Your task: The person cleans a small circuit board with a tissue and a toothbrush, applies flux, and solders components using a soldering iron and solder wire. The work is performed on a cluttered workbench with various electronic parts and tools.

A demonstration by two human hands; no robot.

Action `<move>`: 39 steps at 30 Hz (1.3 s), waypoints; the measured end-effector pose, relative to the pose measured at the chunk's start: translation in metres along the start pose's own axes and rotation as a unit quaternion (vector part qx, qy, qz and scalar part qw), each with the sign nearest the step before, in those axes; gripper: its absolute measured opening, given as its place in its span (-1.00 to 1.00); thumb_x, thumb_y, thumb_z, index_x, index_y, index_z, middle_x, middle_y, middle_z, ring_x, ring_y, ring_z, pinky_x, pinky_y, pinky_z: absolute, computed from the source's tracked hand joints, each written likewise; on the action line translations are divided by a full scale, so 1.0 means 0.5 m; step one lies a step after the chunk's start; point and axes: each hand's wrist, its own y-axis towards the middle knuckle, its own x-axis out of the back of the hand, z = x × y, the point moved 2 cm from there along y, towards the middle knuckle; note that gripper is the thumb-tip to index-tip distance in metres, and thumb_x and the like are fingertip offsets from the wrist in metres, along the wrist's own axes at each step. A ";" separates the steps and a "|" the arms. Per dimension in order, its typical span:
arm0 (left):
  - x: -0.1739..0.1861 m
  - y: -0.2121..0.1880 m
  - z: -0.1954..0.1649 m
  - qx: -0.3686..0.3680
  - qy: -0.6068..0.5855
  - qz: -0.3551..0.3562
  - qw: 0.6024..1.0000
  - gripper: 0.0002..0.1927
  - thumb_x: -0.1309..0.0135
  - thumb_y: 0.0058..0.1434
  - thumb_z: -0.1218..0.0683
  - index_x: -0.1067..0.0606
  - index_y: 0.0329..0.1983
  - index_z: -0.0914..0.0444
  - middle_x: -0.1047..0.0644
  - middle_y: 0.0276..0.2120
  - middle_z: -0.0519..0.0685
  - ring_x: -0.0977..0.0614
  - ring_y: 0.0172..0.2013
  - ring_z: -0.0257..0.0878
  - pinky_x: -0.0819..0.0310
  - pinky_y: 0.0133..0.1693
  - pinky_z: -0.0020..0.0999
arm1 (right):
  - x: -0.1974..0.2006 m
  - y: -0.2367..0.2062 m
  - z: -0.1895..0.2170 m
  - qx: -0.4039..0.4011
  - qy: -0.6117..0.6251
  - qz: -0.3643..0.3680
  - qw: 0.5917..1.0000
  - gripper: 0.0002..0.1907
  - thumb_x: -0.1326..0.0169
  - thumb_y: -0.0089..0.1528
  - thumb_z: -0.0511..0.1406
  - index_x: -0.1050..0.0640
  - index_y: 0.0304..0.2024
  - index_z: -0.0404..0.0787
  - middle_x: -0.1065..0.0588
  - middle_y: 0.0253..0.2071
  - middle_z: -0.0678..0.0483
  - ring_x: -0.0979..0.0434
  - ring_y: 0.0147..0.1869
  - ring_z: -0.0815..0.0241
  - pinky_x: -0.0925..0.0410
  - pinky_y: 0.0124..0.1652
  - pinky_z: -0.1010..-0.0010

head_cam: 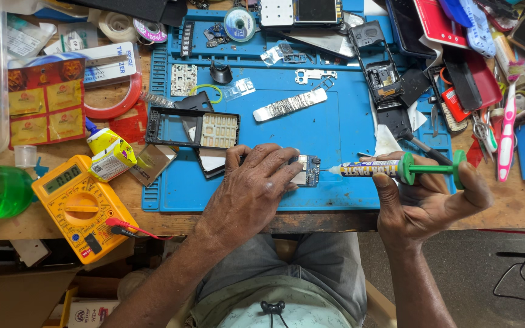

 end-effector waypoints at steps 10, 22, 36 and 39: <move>-0.001 0.000 0.002 0.000 0.006 0.002 1.000 -0.66 -0.17 0.26 0.03 -0.57 0.10 0.16 -0.54 0.17 -0.10 -0.46 0.21 -0.19 -0.16 0.18 -0.08 | -0.002 -0.001 -0.004 -0.006 -0.006 0.000 1.000 -0.16 -0.42 0.38 -0.43 -0.03 0.35 -0.09 -0.10 0.29 0.09 -0.46 0.20 0.12 -0.51 0.17 0.37; 0.001 -0.001 -0.005 -0.002 0.017 0.004 1.000 -0.67 -0.17 0.27 0.04 -0.57 0.10 0.17 -0.53 0.18 -0.10 -0.46 0.22 -0.19 -0.14 0.18 -0.07 | -0.003 0.002 0.000 -0.001 0.001 -0.008 1.000 -0.17 -0.43 0.40 -0.42 -0.04 0.35 -0.10 -0.09 0.29 0.11 -0.47 0.20 0.10 -0.50 0.19 0.34; 0.007 -0.001 -0.008 0.002 0.007 0.000 1.000 -0.65 -0.17 0.26 0.04 -0.56 0.11 0.17 -0.53 0.18 -0.10 -0.46 0.22 -0.19 -0.12 0.19 -0.06 | 0.000 0.004 0.011 0.013 -0.014 0.014 1.000 -0.22 -0.37 0.41 -0.45 -0.03 0.33 -0.10 -0.15 0.25 0.04 -0.53 0.09 0.09 -0.49 0.11 0.34; 0.007 0.000 -0.008 0.002 0.004 0.000 1.000 -0.65 -0.17 0.26 0.04 -0.57 0.10 0.16 -0.54 0.18 -0.10 -0.46 0.22 -0.19 -0.12 0.19 -0.06 | 0.001 0.005 0.012 0.012 -0.017 0.017 1.000 -0.22 -0.38 0.43 -0.45 -0.02 0.33 -0.09 -0.16 0.24 0.05 -0.53 0.09 0.09 -0.52 0.11 0.37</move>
